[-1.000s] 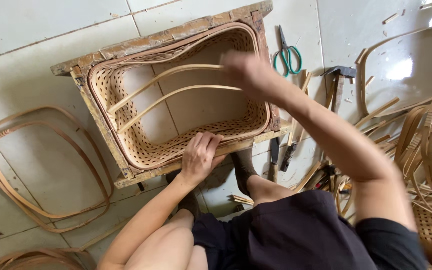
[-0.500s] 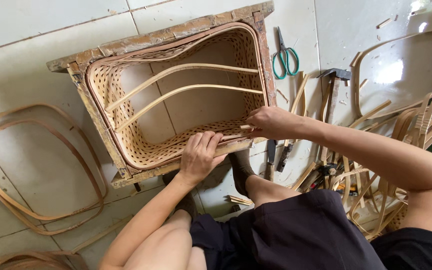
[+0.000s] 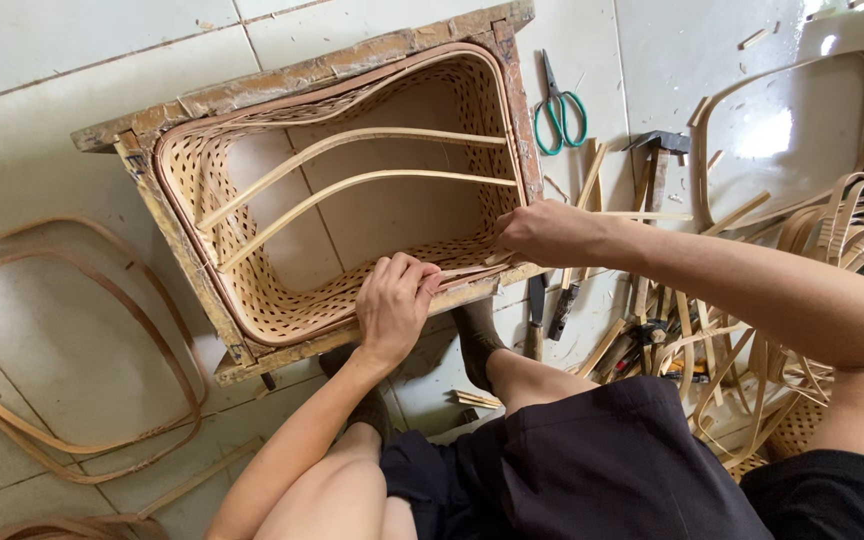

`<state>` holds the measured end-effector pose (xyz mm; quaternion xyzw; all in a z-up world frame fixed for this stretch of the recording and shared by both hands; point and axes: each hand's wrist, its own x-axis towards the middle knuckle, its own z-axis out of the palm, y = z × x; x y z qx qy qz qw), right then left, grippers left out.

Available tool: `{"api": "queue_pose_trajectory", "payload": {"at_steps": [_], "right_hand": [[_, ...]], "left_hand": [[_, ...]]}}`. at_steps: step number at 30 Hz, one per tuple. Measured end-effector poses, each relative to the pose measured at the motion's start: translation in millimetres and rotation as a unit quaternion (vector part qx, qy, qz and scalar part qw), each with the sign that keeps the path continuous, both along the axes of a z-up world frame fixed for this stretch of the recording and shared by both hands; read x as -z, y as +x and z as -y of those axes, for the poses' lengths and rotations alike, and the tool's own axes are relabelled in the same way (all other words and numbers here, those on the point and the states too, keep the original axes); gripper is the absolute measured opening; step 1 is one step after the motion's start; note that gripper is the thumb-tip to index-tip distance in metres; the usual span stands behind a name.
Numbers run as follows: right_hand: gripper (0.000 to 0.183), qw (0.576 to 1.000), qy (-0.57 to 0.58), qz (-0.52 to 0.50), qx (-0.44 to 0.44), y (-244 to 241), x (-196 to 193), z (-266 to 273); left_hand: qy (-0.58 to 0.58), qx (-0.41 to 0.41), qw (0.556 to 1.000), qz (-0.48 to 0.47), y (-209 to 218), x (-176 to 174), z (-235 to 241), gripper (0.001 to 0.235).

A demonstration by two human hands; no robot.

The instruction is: The person weaves a rectangular basket using thin wooden strips, fitting them into a wooden mold. They use a hammer to secure the strips and scissors to trim excess material, gradually building the basket's frame and sides.

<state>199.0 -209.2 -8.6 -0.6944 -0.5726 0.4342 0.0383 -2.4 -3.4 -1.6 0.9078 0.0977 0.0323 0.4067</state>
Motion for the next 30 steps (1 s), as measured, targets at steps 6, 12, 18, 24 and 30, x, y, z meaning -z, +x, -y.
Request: {"api": "queue_pose_trajectory", "payload": {"at_steps": [6,12,18,24,30], "right_hand": [[0.027,0.999,-0.050,0.008,0.006,-1.1,-13.4,-12.4],[0.036,0.920,0.325,0.208,0.069,10.2,-66.1,-54.4],[0.034,0.812,0.265,-0.105,0.509,45.8,-61.2,-113.1],[0.032,0.771,0.365,-0.034,0.521,45.9,3.0,-123.8],[0.030,0.784,0.304,-0.009,0.541,45.3,30.6,-120.0]], "left_hand": [[0.081,0.108,0.987,0.083,-10.4,0.0,-7.3,0.049],[0.118,0.138,0.977,0.112,-18.4,6.3,-10.1,0.061],[0.129,0.158,0.972,0.118,-17.2,9.2,-13.8,0.057],[0.116,0.157,0.973,0.121,-17.4,5.5,-14.6,0.047],[0.116,0.164,0.974,0.107,-18.6,9.8,-13.7,0.046]]}}
